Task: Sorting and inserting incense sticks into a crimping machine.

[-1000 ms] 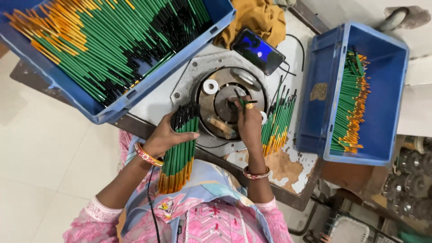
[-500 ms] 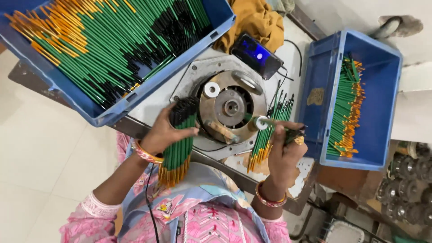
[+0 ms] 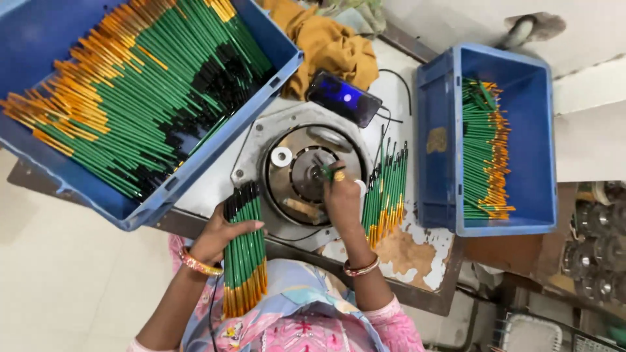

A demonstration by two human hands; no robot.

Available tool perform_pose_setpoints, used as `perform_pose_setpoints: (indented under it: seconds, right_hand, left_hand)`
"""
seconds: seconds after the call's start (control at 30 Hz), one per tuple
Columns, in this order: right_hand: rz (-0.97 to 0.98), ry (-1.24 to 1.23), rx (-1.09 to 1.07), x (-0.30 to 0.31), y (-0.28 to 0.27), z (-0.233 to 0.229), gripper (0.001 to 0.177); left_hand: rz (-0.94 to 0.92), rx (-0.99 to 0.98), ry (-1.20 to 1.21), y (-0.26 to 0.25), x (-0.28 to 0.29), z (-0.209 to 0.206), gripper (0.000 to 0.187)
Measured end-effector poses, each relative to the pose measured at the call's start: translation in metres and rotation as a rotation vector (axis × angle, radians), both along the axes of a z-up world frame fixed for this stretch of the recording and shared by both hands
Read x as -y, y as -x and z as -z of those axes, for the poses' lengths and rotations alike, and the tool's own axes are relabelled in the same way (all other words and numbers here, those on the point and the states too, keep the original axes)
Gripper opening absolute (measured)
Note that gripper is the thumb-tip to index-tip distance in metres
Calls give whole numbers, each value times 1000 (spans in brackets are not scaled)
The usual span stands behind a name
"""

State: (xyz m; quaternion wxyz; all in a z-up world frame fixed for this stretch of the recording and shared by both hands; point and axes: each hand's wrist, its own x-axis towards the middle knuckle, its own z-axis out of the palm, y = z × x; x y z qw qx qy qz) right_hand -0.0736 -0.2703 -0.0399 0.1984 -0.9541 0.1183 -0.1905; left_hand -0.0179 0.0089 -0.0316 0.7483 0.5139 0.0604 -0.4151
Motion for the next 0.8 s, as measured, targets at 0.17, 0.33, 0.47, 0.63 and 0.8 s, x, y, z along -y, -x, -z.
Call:
perform_pose_setpoints:
  seconds: [0.17,0.33,0.47,0.63,0.8]
  right_hand:
    - [-44,-9,52,-3,1,-7,23]
    - [-43,-104,128,-18,10,-52,19]
    - [-76,-691,-39,-42,35,-94,18]
    - [-648,-450,-222,-42,36,-125,39]
    - [60,-511,-137,-4,45,-126,12]
  left_hand:
    - [31,8,-18,3,1,-6,53]
    - [60,157,-15,9,2,-22,53]
    - [100,384,8,13,8,-47,58]
    - [150,525,172,20,15,-43,63]
    - [-42,301,-130,0,-3,-4,52]
